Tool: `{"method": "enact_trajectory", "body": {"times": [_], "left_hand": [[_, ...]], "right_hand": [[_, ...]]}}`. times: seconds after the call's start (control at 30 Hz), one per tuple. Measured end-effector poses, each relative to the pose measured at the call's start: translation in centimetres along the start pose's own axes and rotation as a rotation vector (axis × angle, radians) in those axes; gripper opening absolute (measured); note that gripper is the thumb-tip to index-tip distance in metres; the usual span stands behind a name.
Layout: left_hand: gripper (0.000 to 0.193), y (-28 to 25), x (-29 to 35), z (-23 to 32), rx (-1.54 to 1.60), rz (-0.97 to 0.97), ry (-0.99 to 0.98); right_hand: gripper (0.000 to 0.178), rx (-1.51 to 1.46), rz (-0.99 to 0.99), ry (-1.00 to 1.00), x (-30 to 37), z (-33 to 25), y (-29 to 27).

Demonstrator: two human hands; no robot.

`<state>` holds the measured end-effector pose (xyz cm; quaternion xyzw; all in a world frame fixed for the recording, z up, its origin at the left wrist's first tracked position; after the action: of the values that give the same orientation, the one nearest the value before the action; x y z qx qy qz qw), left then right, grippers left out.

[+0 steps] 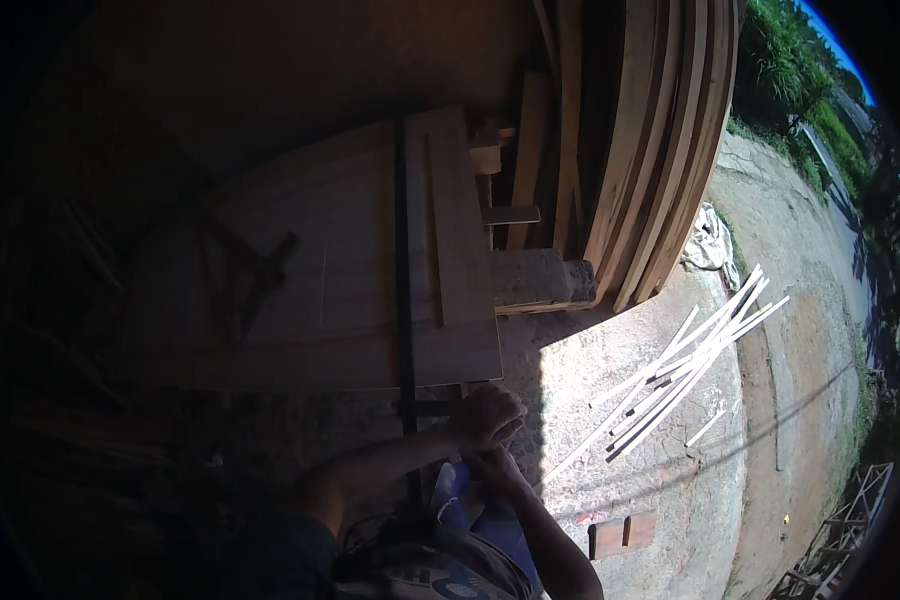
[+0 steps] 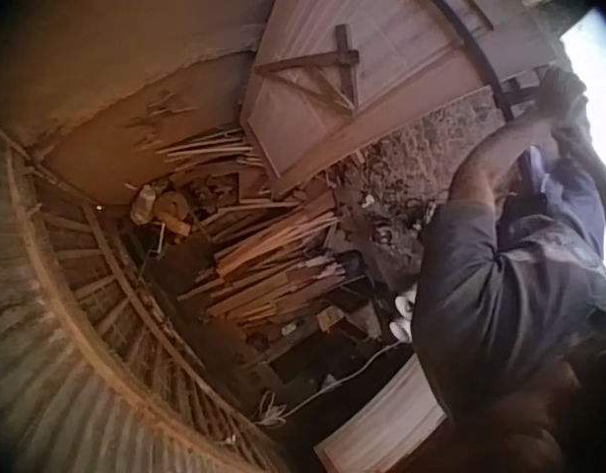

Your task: The person aligns a wooden plank onto a door frame, positions a long bar clamp across the door assembly, and rotates the clamp handle to tighten the fit.

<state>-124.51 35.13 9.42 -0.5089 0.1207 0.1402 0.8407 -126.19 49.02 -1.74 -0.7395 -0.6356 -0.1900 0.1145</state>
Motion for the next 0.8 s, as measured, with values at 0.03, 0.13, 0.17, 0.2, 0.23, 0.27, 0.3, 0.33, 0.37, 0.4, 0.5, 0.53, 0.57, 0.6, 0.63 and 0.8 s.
{"method": "enact_trajectory", "body": {"times": [0.03,0.13,0.17,0.2,0.23,0.27,0.3,0.33,0.37,0.4,0.5,0.53,0.57,0.6,0.63,0.8], "left_hand": [[0.014,-0.5,2.4,1.7,0.094,0.199,-0.201],[0.022,0.9,12.0,5.7,0.272,0.384,-0.836],[0.023,1.2,12.9,6.3,0.330,0.314,-0.874],[0.025,1.7,13.4,6.7,0.389,0.243,-0.905],[0.026,2.3,13.7,6.7,0.450,0.175,-0.927],[0.027,3.1,13.9,6.7,0.513,0.108,-0.948],[0.028,4.0,14.6,6.9,0.575,0.037,-0.977],[0.026,6.9,15.4,6.5,0.916,0.108,-1.106],[0.024,9.9,15.0,5.8,1.224,0.181,-1.211],[0.023,11.2,15.7,5.3,1.466,0.238,-1.296],[0.022,13.8,16.5,4.5,1.937,0.254,-1.307],[0.022,14.0,16.4,4.3,2.039,0.256,-1.267],[0.021,14.3,16.1,4.4,2.121,0.255,-1.225],[0.021,14.6,15.9,4.7,2.194,0.268,-1.177],[0.021,14.8,15.7,4.8,2.254,0.298,-1.129],[0.019,15.7,14.7,6.3,2.348,0.438,-1.017]], "right_hand": [[0.050,0.263,0.029,-0.046,0.7,-0.4,-1.3],[0.058,0.631,0.175,-0.198,3.3,-8.7,-2.6],[0.065,0.795,0.046,-0.323,2.9,-10.3,-2.5],[0.065,0.890,-0.102,-0.467,2.1,-10.9,-2.2],[0.065,0.980,-0.250,-0.614,1.1,-11.2,-1.5],[0.065,1.062,-0.406,-0.762,0.2,-11.5,-0.7],[0.060,1.100,-0.529,-0.817,-0.4,-12.3,0.7],[0.055,1.184,-0.665,-0.841,-1.2,-10.6,1.3],[0.050,1.293,-0.746,-0.860,-2.8,-8.5,0.2],[0.045,1.356,-0.867,-0.873,-3.6,-7.7,0.8],[0.029,1.491,-1.197,-0.871,-5.0,-7.7,3.3],[0.028,1.545,-1.317,-0.800,-6.1,-7.6,4.4],[0.027,1.592,-1.451,-0.663,-6.9,-7.0,5.1],[0.026,1.621,-1.584,-0.499,-7.8,-5.9,5.8],[0.026,1.646,-1.683,-0.345,-8.5,-5.0,6.1],[0.022,1.645,-1.881,0.165,-9.8,-2.3,5.2]]}}
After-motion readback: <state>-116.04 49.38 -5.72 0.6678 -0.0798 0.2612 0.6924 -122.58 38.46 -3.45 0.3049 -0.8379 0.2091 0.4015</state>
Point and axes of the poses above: each hand's wrist, its own x-axis away from the middle knuckle, its own y-axis out of the palm, z = x × y, the point moved 3 cm from there along -x, towards the middle knuckle, and after that the axes turned 2 degrees about -x, right-handed, at the moved point
